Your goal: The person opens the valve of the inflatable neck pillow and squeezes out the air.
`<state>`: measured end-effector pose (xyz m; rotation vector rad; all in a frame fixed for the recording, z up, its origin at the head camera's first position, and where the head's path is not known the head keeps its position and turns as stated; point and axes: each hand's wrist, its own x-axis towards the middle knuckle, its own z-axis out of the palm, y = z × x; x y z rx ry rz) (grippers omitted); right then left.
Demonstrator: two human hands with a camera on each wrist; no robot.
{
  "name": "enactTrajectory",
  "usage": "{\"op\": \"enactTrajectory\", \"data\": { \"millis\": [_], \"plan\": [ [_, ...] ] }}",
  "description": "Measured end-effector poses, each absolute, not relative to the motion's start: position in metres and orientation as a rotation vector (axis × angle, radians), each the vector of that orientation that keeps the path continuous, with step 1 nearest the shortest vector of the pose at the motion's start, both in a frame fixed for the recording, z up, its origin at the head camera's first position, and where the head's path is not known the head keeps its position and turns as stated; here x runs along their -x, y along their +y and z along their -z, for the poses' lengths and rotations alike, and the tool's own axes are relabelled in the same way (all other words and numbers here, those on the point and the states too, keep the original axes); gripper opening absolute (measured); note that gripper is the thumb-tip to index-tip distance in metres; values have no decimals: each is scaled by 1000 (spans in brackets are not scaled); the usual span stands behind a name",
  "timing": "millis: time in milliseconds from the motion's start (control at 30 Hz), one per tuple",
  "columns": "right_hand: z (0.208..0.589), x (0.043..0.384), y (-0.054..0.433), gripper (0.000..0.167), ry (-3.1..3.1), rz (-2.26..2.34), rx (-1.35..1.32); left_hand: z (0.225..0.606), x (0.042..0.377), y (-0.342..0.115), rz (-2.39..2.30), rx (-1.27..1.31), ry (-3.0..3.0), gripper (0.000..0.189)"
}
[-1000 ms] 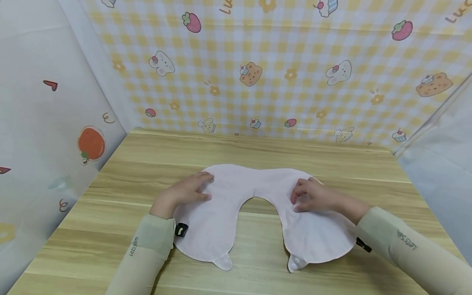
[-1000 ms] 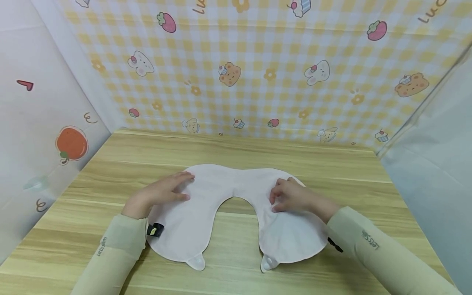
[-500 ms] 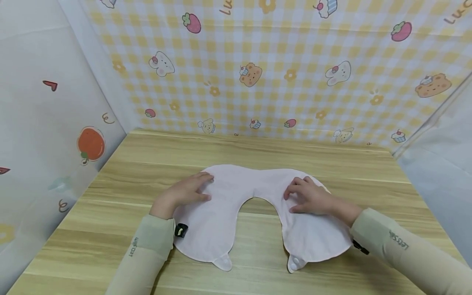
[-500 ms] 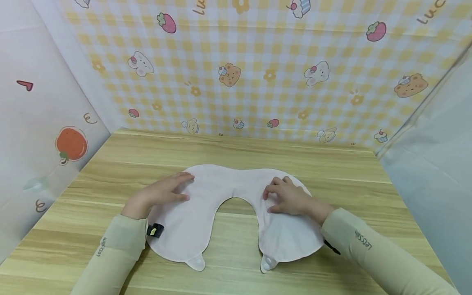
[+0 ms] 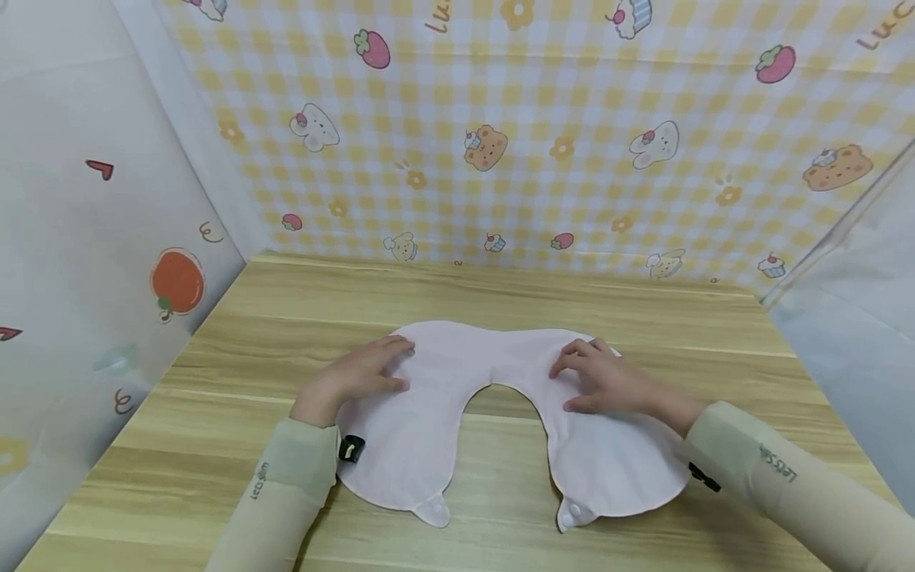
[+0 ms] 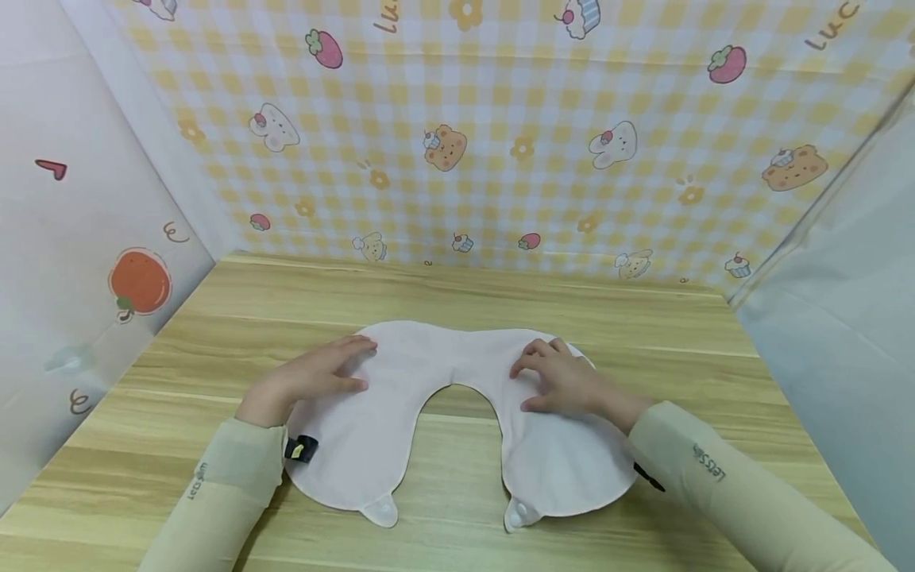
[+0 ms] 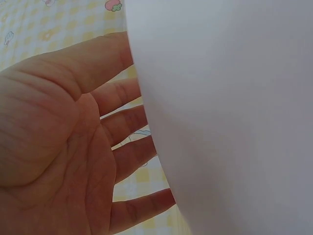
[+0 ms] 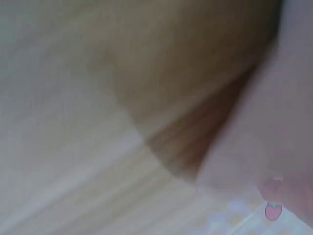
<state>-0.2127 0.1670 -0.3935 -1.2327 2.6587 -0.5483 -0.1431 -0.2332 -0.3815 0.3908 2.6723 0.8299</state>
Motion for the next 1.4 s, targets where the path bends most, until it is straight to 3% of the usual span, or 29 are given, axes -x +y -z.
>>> {"op": "enactTrajectory", "data": {
  "millis": [400,800,1100,1400],
  "plan": [
    [389,226,170,28,2585,527,1269,383,143,-234,-829,-390,2671,61],
    [393,239,171,42,2556,521,1325,380,142,-233,-816,-388,2679,61],
    [382,243,192,19,2561,613,1374,383,143,-233,-807,-397,2674,62],
    [391,241,196,14,2283,696,1451,382,144,-234,-810,-384,2674,62]
  ]
}}
